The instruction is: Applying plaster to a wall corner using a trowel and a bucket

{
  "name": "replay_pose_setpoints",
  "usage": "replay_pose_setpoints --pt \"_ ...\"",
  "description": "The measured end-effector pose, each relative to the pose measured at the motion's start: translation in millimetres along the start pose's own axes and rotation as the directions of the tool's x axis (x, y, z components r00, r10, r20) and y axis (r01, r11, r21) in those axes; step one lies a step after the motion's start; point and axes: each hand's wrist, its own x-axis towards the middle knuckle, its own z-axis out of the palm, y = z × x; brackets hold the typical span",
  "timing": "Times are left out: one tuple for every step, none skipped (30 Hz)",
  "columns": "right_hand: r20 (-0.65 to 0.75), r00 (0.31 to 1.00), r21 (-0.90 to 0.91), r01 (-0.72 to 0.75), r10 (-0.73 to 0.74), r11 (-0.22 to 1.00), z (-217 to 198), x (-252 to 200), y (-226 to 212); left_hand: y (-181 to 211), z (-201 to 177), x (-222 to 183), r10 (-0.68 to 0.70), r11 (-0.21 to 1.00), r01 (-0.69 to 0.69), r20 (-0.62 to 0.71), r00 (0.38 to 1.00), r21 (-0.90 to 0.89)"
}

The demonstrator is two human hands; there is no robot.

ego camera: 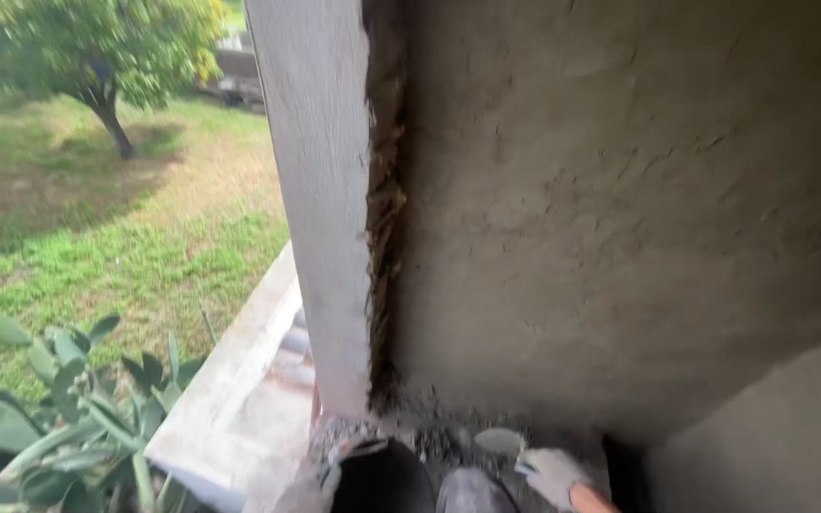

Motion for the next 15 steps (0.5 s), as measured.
replay_pose_setpoints --pt "0.054 0.998 0.051 -0.013 0.010 0.999 11.6 7.6 -2.4 21.9 -28.9 -28.7 -0.019 0.999 0.017 0.061 0.998 0.041" --pt "0.085 0.993 -0.108 -0.073 0.083 0.991 25.9 15.8 -2.3 46.9 -68.0 -54.9 -0.179 0.981 0.183 0.063 0.982 -0.070" --pt "0.118 0.979 -0.254 -0.131 0.165 0.958 53.9 10.9 0.2 73.0 -113.7 -86.8 -0.328 0.929 0.338 0.086 0.941 -0.154" --pt "0.188 0.965 -0.197 -0.146 0.183 0.970 62.9 -2.6 -17.6 75.4 -135.8 -107.9 -0.340 0.933 0.353 0.143 0.930 -0.078" --pt "0.292 0.936 -0.248 -0.126 0.198 0.961 54.5 -3.8 -20.5 89.6 -151.2 -118.1 -0.360 0.922 0.374 0.142 0.922 -0.095" --pt "0.392 0.896 -0.294 -0.094 0.209 0.951 45.5 -4.0 -23.4 104.5 -167.3 -125.0 -0.380 0.911 0.396 0.140 0.914 -0.111" --pt "0.404 0.890 -0.293 -0.092 0.210 0.952 55.1 -9.8 -31.9 98.7 -163.4 -124.3 -0.385 0.909 0.402 0.150 0.910 -0.106" --pt "0.290 0.892 -0.062 -0.345 0.348 0.936 63.2 -16.9 -41.7 92.8 -161.2 -124.8 -0.380 0.910 0.397 0.143 0.914 -0.115" --pt "0.216 0.840 0.192 -0.537 0.498 0.822 73.1 -30.7 -54.9 85.6 -160.8 -133.5 -0.384 0.908 0.401 0.142 0.913 -0.121" --pt "0.237 0.836 0.184 -0.540 0.496 0.821 82.3 -28.3 -45.3 92.6 -168.8 -134.7 -0.396 0.903 0.415 0.157 0.904 -0.112" --pt "0.122 0.937 -0.055 -0.322 0.326 0.945 98.5 -30.4 -38.7 96.7 -175.7 -139.1 -0.420 0.889 0.437 0.140 0.897 -0.137" --pt "0.056 0.993 -0.304 -0.083 0.105 0.949 114.2 -34.1 -32.3 101.9 -183.4 -143.7 -0.444 0.874 0.459 0.123 0.888 -0.162" --pt "0.054 0.994 -0.296 -0.079 0.100 0.952 102.4 -40.1 -42.0 103.1 -180.7 -147.8 -0.446 0.874 0.460 0.116 0.887 -0.155" --pt "0.114 0.970 -0.141 -0.197 0.214 0.970 89.6 -47.7 -51.9 104.9 -179.2 -153.1 -0.460 0.864 0.472 0.107 0.881 -0.177" --pt "0.192 0.928 0.013 -0.327 0.318 0.945 78.0 -57.1 -62.2 106.0 -178.1 -156.5 -0.468 0.856 0.479 0.102 0.878 -0.194"
